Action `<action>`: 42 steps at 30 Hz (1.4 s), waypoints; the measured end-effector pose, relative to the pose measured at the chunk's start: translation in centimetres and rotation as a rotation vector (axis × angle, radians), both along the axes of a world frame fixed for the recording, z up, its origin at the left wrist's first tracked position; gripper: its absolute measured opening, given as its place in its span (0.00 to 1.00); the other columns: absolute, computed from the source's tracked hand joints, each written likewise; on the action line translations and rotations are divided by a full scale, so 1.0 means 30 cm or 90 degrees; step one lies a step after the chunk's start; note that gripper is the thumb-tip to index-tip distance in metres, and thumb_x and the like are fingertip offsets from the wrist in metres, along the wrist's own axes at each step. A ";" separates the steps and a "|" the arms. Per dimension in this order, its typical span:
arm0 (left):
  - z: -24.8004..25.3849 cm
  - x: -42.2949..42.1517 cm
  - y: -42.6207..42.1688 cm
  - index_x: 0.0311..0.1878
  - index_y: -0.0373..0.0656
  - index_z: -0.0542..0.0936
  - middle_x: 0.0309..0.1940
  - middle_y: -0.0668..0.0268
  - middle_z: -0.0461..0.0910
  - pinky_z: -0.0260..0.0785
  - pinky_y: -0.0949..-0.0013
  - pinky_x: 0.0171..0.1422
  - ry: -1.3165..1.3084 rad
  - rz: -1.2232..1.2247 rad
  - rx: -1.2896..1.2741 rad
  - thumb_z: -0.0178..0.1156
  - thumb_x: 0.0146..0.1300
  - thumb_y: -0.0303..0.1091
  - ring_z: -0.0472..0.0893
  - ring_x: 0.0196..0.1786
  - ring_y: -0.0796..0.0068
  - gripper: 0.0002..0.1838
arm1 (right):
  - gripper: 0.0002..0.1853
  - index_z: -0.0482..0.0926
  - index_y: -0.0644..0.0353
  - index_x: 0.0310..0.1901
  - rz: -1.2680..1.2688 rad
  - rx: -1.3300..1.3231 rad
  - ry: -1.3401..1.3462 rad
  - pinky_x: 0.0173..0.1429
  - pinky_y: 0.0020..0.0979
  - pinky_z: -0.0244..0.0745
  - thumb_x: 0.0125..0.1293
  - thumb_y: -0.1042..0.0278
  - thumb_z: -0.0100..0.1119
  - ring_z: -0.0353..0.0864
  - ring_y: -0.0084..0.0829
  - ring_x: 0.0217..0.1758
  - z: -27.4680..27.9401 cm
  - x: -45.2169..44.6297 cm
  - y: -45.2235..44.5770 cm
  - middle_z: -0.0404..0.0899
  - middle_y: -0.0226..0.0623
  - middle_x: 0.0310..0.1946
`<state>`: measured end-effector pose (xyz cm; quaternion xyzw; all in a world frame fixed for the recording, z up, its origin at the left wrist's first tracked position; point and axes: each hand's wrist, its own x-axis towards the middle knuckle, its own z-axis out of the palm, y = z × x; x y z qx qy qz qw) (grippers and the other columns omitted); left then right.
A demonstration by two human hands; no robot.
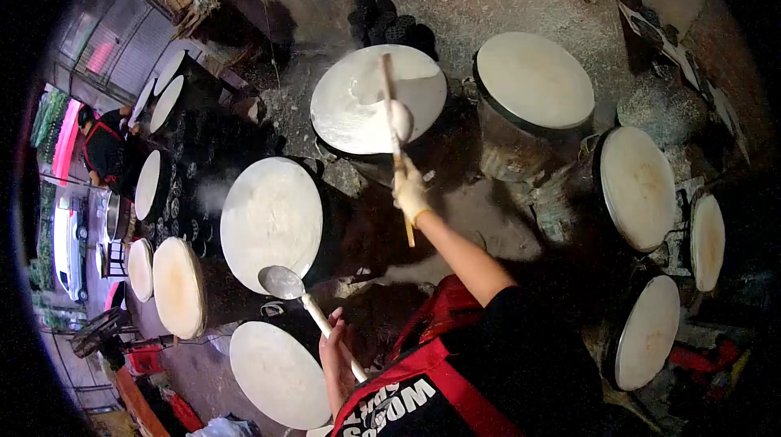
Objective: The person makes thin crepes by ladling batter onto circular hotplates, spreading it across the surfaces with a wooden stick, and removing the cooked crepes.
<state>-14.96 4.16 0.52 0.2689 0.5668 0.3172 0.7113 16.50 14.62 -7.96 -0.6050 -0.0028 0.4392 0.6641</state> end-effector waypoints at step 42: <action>0.153 0.704 -0.022 0.46 0.42 0.73 0.16 0.73 0.69 0.48 0.83 0.14 0.082 -0.099 -0.028 0.61 0.62 0.36 0.60 0.12 0.87 0.13 | 0.21 0.70 0.58 0.61 0.115 0.101 -0.413 0.54 0.24 0.69 0.66 0.69 0.54 0.75 0.23 0.49 0.013 0.638 -0.147 0.75 0.34 0.55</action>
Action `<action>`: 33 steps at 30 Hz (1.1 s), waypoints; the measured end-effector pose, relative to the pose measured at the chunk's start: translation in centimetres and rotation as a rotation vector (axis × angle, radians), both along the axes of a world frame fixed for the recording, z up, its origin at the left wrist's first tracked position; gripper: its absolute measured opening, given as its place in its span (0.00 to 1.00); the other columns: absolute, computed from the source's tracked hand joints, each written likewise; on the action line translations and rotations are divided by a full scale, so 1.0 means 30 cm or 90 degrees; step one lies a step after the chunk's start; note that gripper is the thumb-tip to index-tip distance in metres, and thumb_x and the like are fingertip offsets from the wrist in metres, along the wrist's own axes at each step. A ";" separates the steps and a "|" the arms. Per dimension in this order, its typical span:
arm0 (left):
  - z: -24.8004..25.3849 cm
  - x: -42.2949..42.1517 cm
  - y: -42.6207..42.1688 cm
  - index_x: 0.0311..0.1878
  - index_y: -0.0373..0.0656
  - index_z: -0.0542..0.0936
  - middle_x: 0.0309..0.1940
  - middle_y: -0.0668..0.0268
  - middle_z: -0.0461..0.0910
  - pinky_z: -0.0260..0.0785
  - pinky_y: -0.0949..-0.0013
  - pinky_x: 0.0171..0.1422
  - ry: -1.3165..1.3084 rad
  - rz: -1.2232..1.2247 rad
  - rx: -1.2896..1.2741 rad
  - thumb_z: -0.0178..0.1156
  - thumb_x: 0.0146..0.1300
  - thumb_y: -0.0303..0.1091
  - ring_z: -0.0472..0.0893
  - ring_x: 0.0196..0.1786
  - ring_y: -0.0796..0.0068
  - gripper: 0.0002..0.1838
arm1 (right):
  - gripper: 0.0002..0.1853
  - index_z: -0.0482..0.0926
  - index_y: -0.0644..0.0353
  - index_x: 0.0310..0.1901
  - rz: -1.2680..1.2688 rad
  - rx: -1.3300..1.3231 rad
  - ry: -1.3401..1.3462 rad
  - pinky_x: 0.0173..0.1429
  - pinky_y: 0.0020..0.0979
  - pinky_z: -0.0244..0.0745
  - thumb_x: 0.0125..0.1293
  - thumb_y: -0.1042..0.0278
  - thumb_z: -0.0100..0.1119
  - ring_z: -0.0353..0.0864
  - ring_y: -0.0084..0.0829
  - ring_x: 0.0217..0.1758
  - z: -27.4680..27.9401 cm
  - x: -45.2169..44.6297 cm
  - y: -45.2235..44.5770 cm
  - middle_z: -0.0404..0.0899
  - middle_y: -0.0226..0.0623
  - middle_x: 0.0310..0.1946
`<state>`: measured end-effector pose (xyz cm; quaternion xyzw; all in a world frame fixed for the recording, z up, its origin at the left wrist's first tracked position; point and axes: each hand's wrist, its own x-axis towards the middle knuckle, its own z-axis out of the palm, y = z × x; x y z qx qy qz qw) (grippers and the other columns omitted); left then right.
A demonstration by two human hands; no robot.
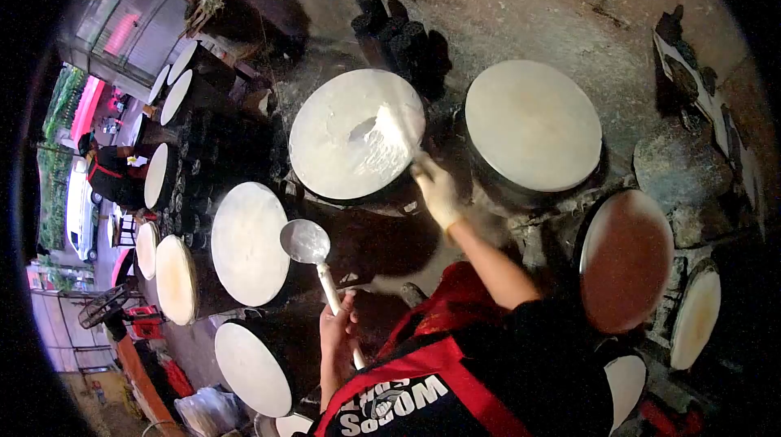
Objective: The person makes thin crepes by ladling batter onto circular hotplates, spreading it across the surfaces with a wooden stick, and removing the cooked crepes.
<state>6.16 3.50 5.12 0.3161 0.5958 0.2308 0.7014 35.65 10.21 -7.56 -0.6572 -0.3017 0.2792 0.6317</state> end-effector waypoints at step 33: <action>-0.214 0.269 0.490 0.38 0.39 0.62 0.23 0.67 0.64 0.62 0.74 0.19 0.012 -0.097 0.167 0.51 0.62 0.25 0.65 0.19 0.78 0.07 | 0.21 0.70 0.55 0.61 0.030 -0.031 -0.007 0.67 0.29 0.60 0.67 0.64 0.52 0.69 0.32 0.63 -0.058 -0.057 -0.231 0.71 0.38 0.59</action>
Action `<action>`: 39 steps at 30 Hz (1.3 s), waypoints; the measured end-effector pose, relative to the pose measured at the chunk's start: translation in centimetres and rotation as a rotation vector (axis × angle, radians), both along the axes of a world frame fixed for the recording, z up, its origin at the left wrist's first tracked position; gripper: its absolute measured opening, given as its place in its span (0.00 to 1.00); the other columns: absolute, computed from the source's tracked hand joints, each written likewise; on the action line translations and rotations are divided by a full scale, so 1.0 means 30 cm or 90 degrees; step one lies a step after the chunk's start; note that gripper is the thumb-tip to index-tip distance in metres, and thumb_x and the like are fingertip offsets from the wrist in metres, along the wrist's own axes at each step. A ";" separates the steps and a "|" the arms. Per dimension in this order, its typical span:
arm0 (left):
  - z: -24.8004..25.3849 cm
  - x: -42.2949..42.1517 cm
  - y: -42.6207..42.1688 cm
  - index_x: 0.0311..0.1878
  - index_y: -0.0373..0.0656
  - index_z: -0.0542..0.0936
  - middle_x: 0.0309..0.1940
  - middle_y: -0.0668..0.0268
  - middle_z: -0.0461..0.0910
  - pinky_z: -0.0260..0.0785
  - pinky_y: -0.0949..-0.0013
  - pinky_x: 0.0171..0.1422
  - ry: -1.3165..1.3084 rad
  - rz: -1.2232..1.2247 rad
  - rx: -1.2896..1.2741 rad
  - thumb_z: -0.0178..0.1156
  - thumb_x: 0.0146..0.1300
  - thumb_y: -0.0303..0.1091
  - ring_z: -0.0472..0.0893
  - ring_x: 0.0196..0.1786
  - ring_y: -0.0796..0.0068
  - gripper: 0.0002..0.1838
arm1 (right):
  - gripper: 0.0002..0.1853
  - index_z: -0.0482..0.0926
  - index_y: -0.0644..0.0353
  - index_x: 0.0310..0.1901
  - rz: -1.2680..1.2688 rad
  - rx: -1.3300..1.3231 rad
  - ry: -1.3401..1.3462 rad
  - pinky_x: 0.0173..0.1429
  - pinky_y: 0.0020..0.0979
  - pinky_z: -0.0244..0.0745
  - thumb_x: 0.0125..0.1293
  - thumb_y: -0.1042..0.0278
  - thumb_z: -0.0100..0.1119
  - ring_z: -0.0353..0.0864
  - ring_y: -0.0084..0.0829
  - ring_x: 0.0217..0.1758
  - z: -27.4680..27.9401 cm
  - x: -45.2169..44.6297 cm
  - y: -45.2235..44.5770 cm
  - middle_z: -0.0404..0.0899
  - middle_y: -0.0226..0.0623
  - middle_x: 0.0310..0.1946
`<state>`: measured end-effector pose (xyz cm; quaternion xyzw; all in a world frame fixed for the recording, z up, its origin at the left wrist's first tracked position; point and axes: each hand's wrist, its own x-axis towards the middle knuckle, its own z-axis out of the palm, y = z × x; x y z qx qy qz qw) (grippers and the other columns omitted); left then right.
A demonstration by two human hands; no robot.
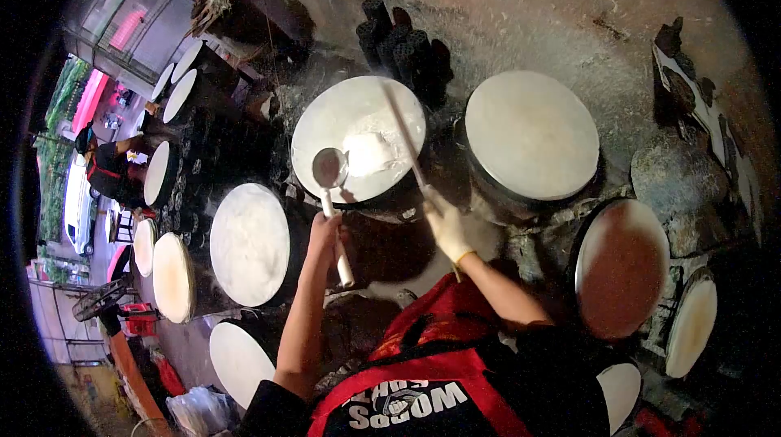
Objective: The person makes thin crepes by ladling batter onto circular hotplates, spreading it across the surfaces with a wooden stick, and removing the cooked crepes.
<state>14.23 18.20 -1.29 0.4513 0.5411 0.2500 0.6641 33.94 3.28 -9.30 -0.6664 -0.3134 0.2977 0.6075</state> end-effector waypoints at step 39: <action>0.277 -0.113 -0.394 0.50 0.27 0.66 0.28 0.63 0.64 0.57 0.82 0.15 -0.299 -0.210 -0.669 0.42 0.70 0.29 0.61 0.21 0.82 0.13 | 0.16 0.66 0.60 0.47 -0.204 -0.607 -0.462 0.30 0.34 0.74 0.59 0.63 0.54 0.77 0.33 0.28 0.139 0.033 -0.803 0.73 0.43 0.36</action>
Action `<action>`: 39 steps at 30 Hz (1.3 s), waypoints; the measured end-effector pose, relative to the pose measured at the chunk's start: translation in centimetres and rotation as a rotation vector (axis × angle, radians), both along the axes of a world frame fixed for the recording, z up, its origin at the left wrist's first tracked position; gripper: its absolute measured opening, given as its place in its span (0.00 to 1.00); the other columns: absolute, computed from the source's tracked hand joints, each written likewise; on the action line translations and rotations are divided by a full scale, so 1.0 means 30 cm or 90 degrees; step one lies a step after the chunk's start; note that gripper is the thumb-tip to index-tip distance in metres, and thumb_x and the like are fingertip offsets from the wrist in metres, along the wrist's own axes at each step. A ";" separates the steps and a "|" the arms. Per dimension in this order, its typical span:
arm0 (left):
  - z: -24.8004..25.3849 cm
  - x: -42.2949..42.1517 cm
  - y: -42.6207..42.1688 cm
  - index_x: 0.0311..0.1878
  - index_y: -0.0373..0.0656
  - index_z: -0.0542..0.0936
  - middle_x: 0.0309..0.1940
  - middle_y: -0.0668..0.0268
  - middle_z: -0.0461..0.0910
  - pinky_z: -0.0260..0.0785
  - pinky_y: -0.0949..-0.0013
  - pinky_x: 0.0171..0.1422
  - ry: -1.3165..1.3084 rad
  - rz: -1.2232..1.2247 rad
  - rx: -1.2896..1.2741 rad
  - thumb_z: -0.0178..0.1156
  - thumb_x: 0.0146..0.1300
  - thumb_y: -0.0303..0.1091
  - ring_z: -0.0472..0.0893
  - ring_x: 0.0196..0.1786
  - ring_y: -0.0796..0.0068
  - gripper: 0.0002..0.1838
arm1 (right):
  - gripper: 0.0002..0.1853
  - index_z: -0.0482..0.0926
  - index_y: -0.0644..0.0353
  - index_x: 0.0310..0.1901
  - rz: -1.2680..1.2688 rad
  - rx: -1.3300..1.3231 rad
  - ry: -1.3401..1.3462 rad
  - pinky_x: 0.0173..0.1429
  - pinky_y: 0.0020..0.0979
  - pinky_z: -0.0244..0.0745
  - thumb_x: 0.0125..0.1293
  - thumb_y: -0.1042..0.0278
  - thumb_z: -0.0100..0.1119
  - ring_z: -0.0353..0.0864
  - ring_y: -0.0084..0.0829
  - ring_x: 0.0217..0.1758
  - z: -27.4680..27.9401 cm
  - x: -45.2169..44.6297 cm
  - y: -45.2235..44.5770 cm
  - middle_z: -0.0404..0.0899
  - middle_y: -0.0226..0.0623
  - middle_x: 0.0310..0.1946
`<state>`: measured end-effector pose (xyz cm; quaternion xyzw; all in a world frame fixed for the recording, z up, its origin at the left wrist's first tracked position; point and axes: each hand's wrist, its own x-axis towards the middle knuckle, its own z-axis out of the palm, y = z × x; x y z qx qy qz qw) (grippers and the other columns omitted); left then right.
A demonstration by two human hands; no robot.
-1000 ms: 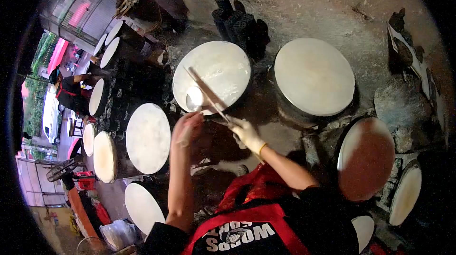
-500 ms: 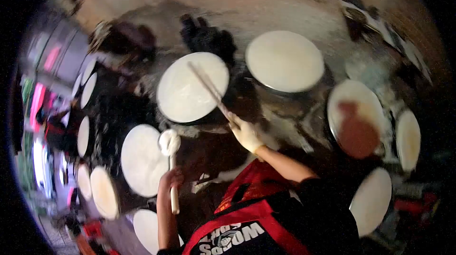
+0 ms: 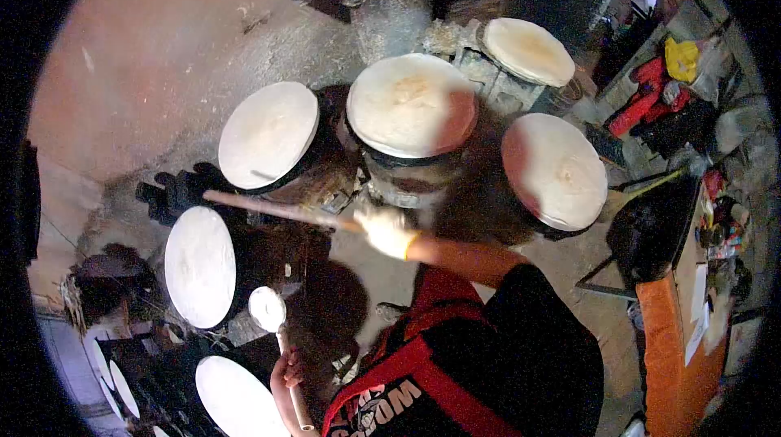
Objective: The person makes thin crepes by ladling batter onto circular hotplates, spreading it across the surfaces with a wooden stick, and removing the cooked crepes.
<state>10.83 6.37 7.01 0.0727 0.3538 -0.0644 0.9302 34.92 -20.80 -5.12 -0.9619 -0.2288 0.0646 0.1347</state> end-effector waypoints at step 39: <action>0.377 0.956 -1.354 0.53 0.28 0.69 0.28 0.67 0.71 0.61 0.83 0.27 -0.050 -0.152 0.896 0.47 0.67 0.29 0.66 0.23 0.83 0.16 | 0.19 0.79 0.70 0.39 -1.153 0.780 -0.392 0.37 0.43 0.73 0.58 0.58 0.55 0.81 0.45 0.35 -0.077 1.099 -2.176 0.81 0.51 0.34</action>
